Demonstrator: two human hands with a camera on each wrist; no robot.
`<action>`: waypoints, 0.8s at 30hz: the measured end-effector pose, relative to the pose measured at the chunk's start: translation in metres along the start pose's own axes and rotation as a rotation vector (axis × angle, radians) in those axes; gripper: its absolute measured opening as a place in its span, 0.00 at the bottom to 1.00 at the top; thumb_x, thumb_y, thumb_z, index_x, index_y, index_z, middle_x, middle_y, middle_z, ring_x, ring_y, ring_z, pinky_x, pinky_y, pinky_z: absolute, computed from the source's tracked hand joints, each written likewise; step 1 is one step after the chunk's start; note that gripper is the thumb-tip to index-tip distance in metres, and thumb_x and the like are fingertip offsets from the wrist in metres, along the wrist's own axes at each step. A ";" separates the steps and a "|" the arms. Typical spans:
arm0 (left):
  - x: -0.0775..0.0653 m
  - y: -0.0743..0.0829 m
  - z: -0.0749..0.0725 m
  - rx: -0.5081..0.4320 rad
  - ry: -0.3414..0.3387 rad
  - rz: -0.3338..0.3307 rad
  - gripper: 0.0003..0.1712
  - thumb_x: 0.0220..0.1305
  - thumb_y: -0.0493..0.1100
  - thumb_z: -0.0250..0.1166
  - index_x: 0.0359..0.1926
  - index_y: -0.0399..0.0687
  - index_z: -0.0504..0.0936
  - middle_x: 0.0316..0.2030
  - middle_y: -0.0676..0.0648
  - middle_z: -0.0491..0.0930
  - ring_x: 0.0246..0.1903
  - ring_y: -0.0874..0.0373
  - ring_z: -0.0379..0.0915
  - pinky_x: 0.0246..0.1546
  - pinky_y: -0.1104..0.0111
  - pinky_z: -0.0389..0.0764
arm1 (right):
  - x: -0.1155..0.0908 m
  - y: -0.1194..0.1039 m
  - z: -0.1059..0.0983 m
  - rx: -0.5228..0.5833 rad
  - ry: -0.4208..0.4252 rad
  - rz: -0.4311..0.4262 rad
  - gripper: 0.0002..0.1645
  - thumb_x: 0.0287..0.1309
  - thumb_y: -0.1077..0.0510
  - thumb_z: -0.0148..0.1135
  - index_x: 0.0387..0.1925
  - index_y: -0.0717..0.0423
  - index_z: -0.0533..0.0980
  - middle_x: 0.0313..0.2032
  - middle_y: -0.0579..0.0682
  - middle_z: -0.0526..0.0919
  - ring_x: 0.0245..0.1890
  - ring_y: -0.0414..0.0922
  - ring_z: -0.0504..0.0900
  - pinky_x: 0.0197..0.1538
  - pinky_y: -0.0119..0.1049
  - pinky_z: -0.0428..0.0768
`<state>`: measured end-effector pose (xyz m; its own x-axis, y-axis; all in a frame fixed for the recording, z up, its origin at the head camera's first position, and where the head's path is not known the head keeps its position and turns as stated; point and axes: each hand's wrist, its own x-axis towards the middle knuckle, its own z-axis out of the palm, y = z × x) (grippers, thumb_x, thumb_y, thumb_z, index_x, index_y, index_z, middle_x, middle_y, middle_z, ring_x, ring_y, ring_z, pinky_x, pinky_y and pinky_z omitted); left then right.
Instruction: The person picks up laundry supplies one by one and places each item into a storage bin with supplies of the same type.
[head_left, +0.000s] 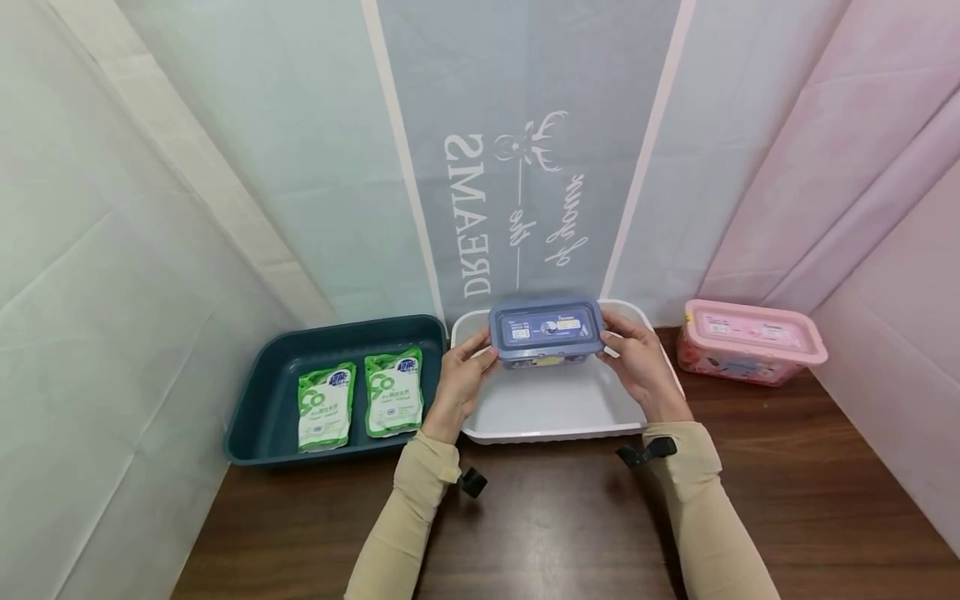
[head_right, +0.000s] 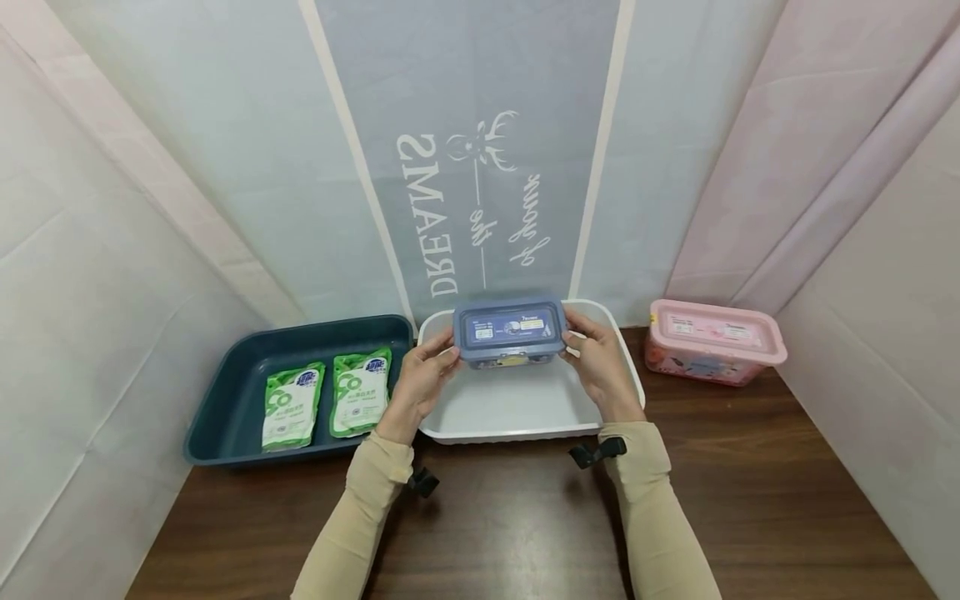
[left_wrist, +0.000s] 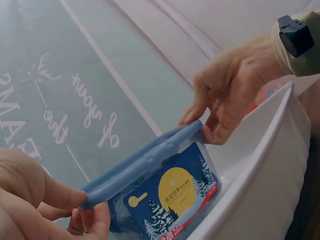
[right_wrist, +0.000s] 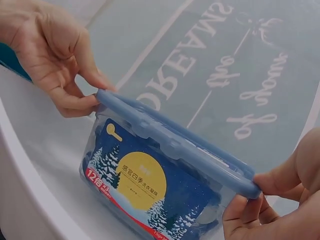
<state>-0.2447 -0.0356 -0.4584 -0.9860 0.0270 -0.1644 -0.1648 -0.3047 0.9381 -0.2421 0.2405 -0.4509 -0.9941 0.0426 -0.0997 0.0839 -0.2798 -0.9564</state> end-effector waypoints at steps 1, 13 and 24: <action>0.000 -0.001 0.000 0.001 -0.001 -0.002 0.28 0.74 0.25 0.61 0.73 0.35 0.75 0.61 0.35 0.75 0.51 0.57 0.80 0.57 0.66 0.86 | 0.000 0.001 0.000 0.007 0.000 0.005 0.31 0.79 0.70 0.48 0.79 0.70 0.60 0.46 0.43 0.79 0.36 0.34 0.80 0.45 0.29 0.78; 0.004 -0.006 0.000 0.033 0.016 -0.011 0.28 0.75 0.26 0.60 0.74 0.35 0.74 0.65 0.31 0.73 0.55 0.53 0.79 0.60 0.64 0.85 | 0.003 0.005 -0.003 -0.028 -0.019 0.035 0.31 0.81 0.68 0.47 0.80 0.69 0.59 0.52 0.42 0.77 0.38 0.33 0.78 0.45 0.28 0.77; 0.006 -0.009 0.000 -0.012 -0.008 -0.040 0.30 0.77 0.26 0.58 0.76 0.35 0.70 0.65 0.33 0.71 0.60 0.50 0.78 0.64 0.64 0.83 | 0.007 0.012 -0.003 -0.068 0.008 0.027 0.32 0.83 0.64 0.49 0.81 0.65 0.59 0.54 0.41 0.78 0.45 0.32 0.77 0.51 0.26 0.78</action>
<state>-0.2494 -0.0326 -0.4677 -0.9788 0.0474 -0.1994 -0.2041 -0.3149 0.9269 -0.2477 0.2404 -0.4637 -0.9908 0.0438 -0.1282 0.1159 -0.2157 -0.9696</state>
